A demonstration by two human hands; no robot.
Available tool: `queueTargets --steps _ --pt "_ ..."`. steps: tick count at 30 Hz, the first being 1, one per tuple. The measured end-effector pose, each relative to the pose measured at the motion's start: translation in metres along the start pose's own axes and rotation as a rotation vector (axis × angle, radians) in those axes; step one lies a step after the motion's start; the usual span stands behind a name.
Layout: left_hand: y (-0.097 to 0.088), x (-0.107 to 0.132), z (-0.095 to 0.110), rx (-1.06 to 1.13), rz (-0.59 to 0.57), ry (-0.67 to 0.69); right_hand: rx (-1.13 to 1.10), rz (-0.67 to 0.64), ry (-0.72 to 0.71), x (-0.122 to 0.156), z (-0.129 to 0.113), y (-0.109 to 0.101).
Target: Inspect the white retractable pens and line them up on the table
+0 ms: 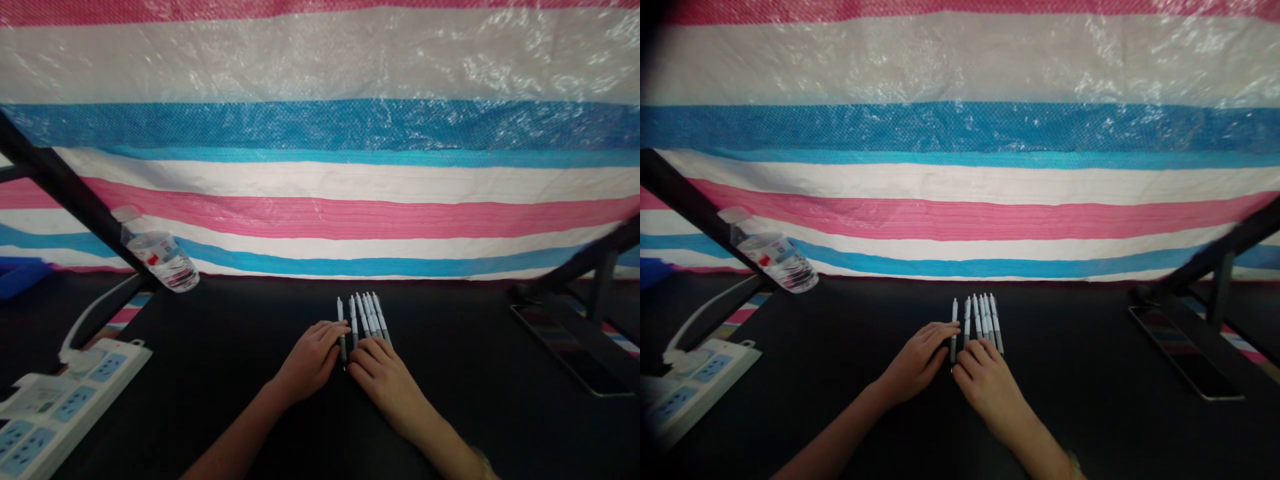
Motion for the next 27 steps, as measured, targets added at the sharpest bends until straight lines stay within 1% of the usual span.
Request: queueTargets --steps 3,6,8,10,13,15,17,19,20,22,24,25,27 --pt "0.000 0.001 0.000 0.045 0.010 0.002 -0.024 0.080 -0.021 0.000 -0.002 -0.008" --pt "-0.001 0.002 -0.001 0.083 0.072 -0.037 -0.073 0.206 -0.002 0.002 -0.002 -0.017" --pt "-0.002 0.002 -0.003 0.117 0.152 -0.084 -0.140 0.323 0.077 0.006 -0.001 -0.021" --pt "-0.004 0.002 -0.006 0.165 0.243 -0.143 -0.181 0.484 0.209 0.010 0.001 -0.025" --pt "-0.009 0.002 -0.010 0.254 0.355 -0.245 -0.175 0.716 0.393 0.015 0.002 -0.028" --pt "-0.011 0.001 -0.014 0.333 0.410 -0.319 -0.184 0.821 0.429 0.018 0.001 -0.030" --pt "-0.013 0.000 -0.016 0.452 0.452 -0.390 -0.205 0.882 0.401 0.019 -0.002 -0.031" --pt "-0.013 -0.001 -0.017 0.619 0.465 -0.447 -0.218 0.906 0.349 0.021 -0.007 -0.033" --pt "-0.011 -0.001 -0.017 0.719 0.451 -0.474 -0.230 0.898 0.319 0.021 -0.010 -0.034" --pt "-0.007 -0.002 -0.014 0.923 0.384 -0.528 -0.259 0.855 0.249 0.021 -0.017 -0.035" --pt "-0.003 -0.003 -0.011 1.085 0.310 -0.580 -0.276 0.791 0.160 0.020 -0.025 -0.036" --pt "-0.001 -0.003 -0.010 1.140 0.294 -0.600 -0.277 0.750 0.114 0.019 -0.029 -0.036" --pt "0.001 -0.003 -0.008 1.223 0.302 -0.627 -0.281 0.652 0.014 0.016 -0.036 -0.037"
Point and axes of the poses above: each hand's wrist, its own x-axis away from the middle knuckle, its own y-axis out of the palm, z = x × y, the point moved 2 cm from there along -x, towards the middle knuckle, and after that the axes turned 2 degrees about -y, right-handed, at the moved point
